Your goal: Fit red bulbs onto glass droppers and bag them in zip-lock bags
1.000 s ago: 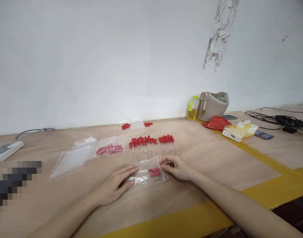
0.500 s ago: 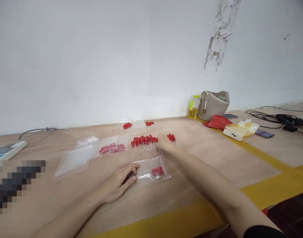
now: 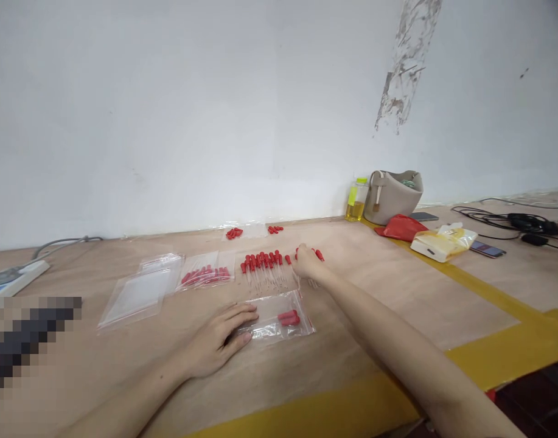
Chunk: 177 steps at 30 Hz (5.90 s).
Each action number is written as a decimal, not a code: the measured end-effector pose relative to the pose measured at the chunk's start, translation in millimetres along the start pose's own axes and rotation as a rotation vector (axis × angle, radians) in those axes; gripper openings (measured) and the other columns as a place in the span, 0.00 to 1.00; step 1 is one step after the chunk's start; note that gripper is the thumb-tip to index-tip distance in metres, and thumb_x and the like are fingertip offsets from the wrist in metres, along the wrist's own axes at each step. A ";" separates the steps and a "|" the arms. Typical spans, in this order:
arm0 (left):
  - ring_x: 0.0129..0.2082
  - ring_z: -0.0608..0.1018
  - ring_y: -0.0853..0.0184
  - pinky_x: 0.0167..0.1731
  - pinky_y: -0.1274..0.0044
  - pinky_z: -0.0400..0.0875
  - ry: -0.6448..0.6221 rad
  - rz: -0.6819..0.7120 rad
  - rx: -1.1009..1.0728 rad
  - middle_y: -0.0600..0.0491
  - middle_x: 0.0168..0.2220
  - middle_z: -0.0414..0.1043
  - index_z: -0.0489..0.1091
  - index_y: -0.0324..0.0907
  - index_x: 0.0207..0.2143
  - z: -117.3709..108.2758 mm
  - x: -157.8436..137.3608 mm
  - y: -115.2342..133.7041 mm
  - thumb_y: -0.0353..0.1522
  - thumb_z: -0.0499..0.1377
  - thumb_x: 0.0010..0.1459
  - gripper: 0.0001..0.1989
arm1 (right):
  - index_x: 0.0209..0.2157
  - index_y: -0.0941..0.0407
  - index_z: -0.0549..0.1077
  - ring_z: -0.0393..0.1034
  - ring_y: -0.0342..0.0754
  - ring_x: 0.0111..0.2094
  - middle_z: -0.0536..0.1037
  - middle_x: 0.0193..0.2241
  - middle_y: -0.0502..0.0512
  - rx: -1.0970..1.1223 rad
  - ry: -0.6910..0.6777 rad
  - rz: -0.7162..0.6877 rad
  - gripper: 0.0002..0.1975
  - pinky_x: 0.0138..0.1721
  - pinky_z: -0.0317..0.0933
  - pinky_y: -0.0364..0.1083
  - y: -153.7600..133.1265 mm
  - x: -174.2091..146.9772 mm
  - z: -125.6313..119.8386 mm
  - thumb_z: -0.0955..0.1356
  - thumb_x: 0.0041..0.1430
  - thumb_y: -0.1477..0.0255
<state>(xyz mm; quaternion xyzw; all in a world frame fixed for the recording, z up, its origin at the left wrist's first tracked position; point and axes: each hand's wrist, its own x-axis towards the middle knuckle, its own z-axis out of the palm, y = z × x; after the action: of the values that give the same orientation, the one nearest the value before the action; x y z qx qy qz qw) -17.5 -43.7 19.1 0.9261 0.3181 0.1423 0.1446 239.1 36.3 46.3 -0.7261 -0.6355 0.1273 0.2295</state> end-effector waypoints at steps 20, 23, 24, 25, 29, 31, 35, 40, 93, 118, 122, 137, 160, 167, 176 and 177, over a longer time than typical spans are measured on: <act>0.53 0.62 0.63 0.51 0.69 0.59 0.009 -0.048 0.025 0.53 0.56 0.57 0.51 0.49 0.56 -0.4 -0.6 1.8 0.38 0.47 0.60 0.22 | 0.32 0.54 0.54 0.68 0.41 0.21 0.70 0.22 0.45 1.237 -0.124 0.011 0.17 0.26 0.64 0.44 53.4 -69.6 21.1 0.67 0.46 0.63; 0.54 0.61 0.63 0.52 0.68 0.57 0.008 -0.050 0.028 0.54 0.56 0.56 0.50 0.50 0.56 0.3 -0.5 1.3 0.38 0.47 0.60 0.22 | 0.29 0.57 0.62 0.64 0.39 0.20 0.69 0.21 0.47 0.910 -0.224 -0.168 0.15 0.23 0.59 0.41 60.7 -72.8 13.1 0.69 0.43 0.64; 0.54 0.61 0.63 0.52 0.68 0.57 0.008 -0.049 0.030 0.54 0.56 0.56 0.50 0.50 0.56 0.3 -0.4 1.2 0.38 0.47 0.60 0.22 | 0.28 0.58 0.65 0.62 0.39 0.20 0.69 0.20 0.47 0.778 -0.209 -0.236 0.14 0.23 0.57 0.41 62.9 -72.8 10.9 0.69 0.42 0.65; 0.54 0.61 0.63 0.52 0.68 0.57 0.007 -0.048 0.031 0.54 0.56 0.56 0.50 0.50 0.56 0.3 -0.2 1.4 0.38 0.47 0.60 0.22 | 0.27 0.59 0.67 0.61 0.39 0.21 0.69 0.21 0.48 0.653 -0.176 -0.300 0.13 0.24 0.56 0.41 64.3 -72.5 9.3 0.70 0.41 0.66; 0.53 0.62 0.62 0.52 0.67 0.58 0.005 -0.034 0.032 0.52 0.56 0.57 0.51 0.49 0.56 -0.6 0.5 2.7 0.39 0.47 0.60 0.22 | 0.27 0.57 0.73 0.64 0.44 0.32 0.71 0.29 0.51 0.352 -0.041 -0.476 0.08 0.36 0.56 0.44 59.5 -72.7 9.3 0.71 0.41 0.69; 0.53 0.62 0.62 0.51 0.67 0.58 0.009 -0.032 0.031 0.53 0.55 0.57 0.52 0.49 0.56 -0.6 0.7 2.9 0.39 0.47 0.60 0.21 | 0.28 0.55 0.74 0.64 0.45 0.37 0.71 0.32 0.52 0.293 -0.007 -0.512 0.05 0.41 0.55 0.45 52.9 -75.5 11.9 0.69 0.44 0.71; 0.53 0.62 0.61 0.52 0.67 0.58 0.019 -0.027 0.024 0.53 0.55 0.57 0.52 0.49 0.56 -0.3 1.0 2.2 0.38 0.47 0.59 0.21 | 0.31 0.52 0.75 0.62 0.45 0.40 0.71 0.36 0.52 0.189 -0.017 -0.619 0.09 0.44 0.53 0.46 46.5 -80.0 13.5 0.65 0.50 0.75; 0.54 0.61 0.63 0.54 0.66 0.55 -0.002 0.002 0.036 0.53 0.55 0.59 0.55 0.48 0.54 -1.6 2.8 3.3 0.38 0.47 0.60 0.20 | 0.29 0.58 0.72 0.65 0.44 0.32 0.73 0.30 0.53 0.185 0.021 -0.460 0.07 0.35 0.57 0.43 51.1 -59.9 3.0 0.63 0.52 0.74; 0.57 0.56 0.60 0.55 0.64 0.53 -0.025 -0.076 0.056 0.54 0.57 0.54 0.51 0.49 0.57 3.1 0.5 -4.9 0.40 0.47 0.59 0.23 | 0.28 0.58 0.62 0.62 0.38 0.21 0.66 0.21 0.46 0.948 -0.099 -0.066 0.10 0.23 0.59 0.39 54.0 -72.2 19.4 0.67 0.45 0.68; 0.55 0.60 0.63 0.54 0.65 0.54 -0.008 -0.017 -0.017 0.53 0.55 0.58 0.58 0.49 0.53 0.1 3.9 -0.2 0.37 0.48 0.60 0.19 | 0.24 0.60 0.72 0.68 0.48 0.30 0.74 0.27 0.59 -0.135 0.110 -0.109 0.07 0.30 0.57 0.42 41.0 -15.6 -8.8 0.64 0.48 0.72; 0.55 0.60 0.64 0.55 0.64 0.53 -0.013 -0.010 -0.029 0.54 0.55 0.58 0.58 0.50 0.54 -1.0 4.3 0.7 0.36 0.45 0.61 0.18 | 0.31 0.61 0.72 0.69 0.52 0.35 0.74 0.33 0.64 -0.188 0.091 -0.007 0.11 0.32 0.58 0.44 30.4 -1.5 5.1 0.64 0.47 0.70; 0.55 0.60 0.64 0.55 0.65 0.52 -0.013 0.004 0.008 0.53 0.55 0.58 0.57 0.49 0.54 1.0 2.6 -0.8 0.37 0.47 0.60 0.20 | 0.44 0.58 0.60 0.64 0.40 0.19 0.67 0.21 0.46 0.697 0.164 -0.222 0.18 0.20 0.59 0.40 42.7 -23.5 -4.5 0.63 0.49 0.70; 0.55 0.60 0.62 0.54 0.66 0.54 0.005 -0.049 -0.018 0.54 0.56 0.56 0.51 0.49 0.56 -0.9 1.6 4.3 0.38 0.47 0.59 0.22 | 0.29 0.58 0.64 0.59 0.36 0.16 0.67 0.18 0.45 0.959 -0.278 -0.141 0.17 0.16 0.52 0.37 51.6 -66.7 24.5 0.71 0.39 0.63; 0.54 0.61 0.63 0.53 0.68 0.56 0.011 -0.035 -0.023 0.53 0.56 0.56 0.51 0.49 0.56 -2.8 2.7 6.7 0.38 0.47 0.60 0.22 | 0.27 0.59 0.68 0.56 0.36 0.16 0.66 0.16 0.44 0.863 -0.332 -0.252 0.14 0.18 0.50 0.37 45.2 -62.8 26.3 0.69 0.41 0.64; 0.55 0.60 0.61 0.54 0.66 0.54 0.012 -0.050 -0.019 0.52 0.56 0.56 0.52 0.49 0.56 0.0 1.8 2.1 0.39 0.48 0.59 0.23 | 0.28 0.58 0.65 0.58 0.37 0.14 0.68 0.15 0.44 0.856 -0.152 -0.067 0.11 0.15 0.50 0.37 39.4 -58.2 36.8 0.69 0.40 0.71; 0.55 0.60 0.61 0.54 0.66 0.54 0.012 -0.053 -0.017 0.52 0.56 0.56 0.51 0.49 0.57 0.2 1.8 2.0 0.39 0.48 0.59 0.23 | 0.32 0.57 0.64 0.57 0.36 0.11 0.68 0.15 0.43 0.883 -0.212 -0.006 0.12 0.12 0.47 0.37 39.7 -58.5 31.9 0.68 0.43 0.71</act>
<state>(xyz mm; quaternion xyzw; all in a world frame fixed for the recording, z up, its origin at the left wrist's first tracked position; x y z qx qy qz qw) -15.0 -44.1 20.0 0.9152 0.3422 0.1464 0.1544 248.9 -19.1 -7.2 -0.5397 -0.5426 0.4591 0.4511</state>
